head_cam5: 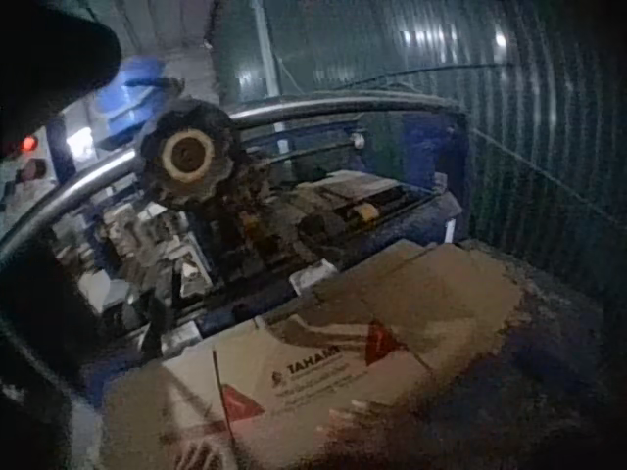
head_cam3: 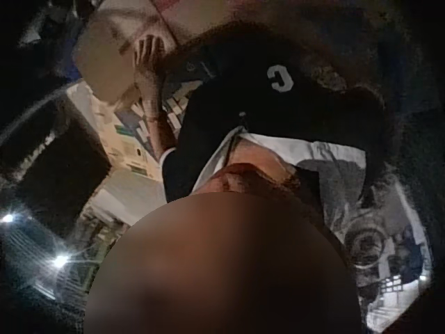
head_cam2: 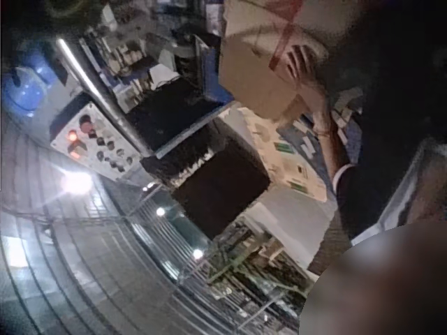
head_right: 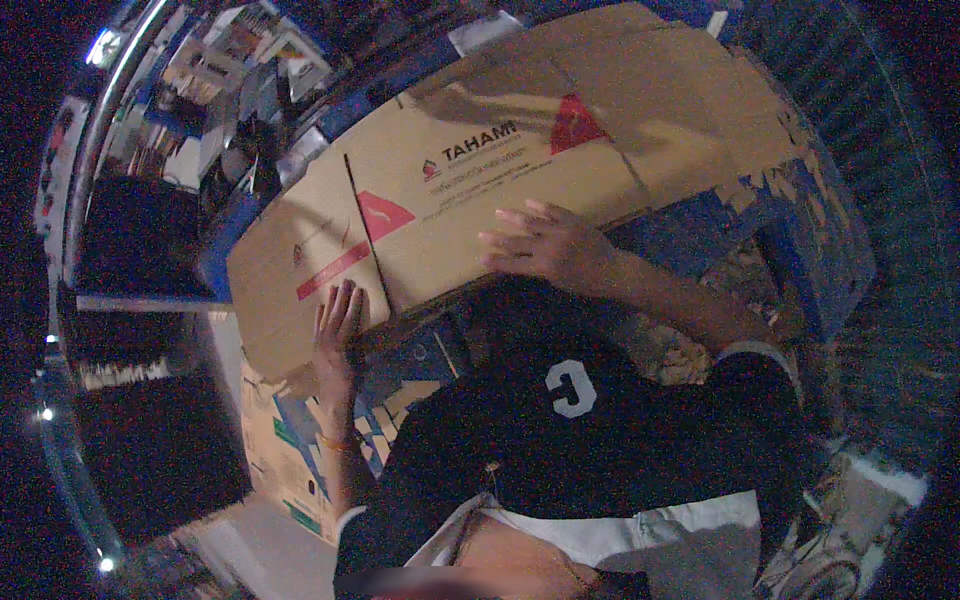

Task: The person repeatedly folds flat cardboard boxes into their three-dimensional shape on a blue workbench. They align the flaps, press the creases, and stack the finished boxes. The process is continuous and repetitive throughout the clip.

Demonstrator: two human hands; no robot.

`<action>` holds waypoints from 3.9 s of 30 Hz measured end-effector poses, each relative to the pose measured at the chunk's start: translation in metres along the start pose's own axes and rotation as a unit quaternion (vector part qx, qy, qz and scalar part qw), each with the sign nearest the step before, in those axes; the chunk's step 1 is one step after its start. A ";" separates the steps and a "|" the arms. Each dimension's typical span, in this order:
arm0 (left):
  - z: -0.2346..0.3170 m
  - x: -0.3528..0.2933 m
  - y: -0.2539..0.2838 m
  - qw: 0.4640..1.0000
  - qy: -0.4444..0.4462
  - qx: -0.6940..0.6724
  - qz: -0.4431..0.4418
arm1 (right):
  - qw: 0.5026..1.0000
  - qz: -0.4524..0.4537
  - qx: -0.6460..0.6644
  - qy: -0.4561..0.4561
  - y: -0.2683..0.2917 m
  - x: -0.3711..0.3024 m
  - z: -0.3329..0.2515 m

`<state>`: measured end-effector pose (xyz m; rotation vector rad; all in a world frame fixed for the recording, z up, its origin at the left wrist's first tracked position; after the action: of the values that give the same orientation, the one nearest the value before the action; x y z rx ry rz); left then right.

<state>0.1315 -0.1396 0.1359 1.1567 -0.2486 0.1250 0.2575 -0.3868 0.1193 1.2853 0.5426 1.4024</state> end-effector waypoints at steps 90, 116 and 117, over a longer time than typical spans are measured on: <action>-0.009 0.022 0.014 0.997 0.039 -0.013 -0.061 | 0.968 -0.198 0.082 -0.130 -0.004 0.001 0.089; -0.083 0.154 0.043 0.919 0.103 0.057 0.376 | 0.974 -0.050 -0.040 -0.217 -0.113 0.112 0.209; -0.080 0.131 0.056 0.916 0.052 0.018 0.396 | 0.979 -0.003 0.002 -0.204 -0.099 0.099 0.208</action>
<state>0.2559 -0.0482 0.1889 1.0218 -0.6148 0.9075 0.5022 -0.3364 0.1356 1.5222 0.2686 1.0884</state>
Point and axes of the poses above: each hand's wrist, its own x-axis towards the middle knuckle, its own y-axis out of the back of the hand, z = x × y, the point moved 7 cm from there along x, towards the middle knuckle, and after that the axes turned 15 degrees about -x, right-handed, at the moved point
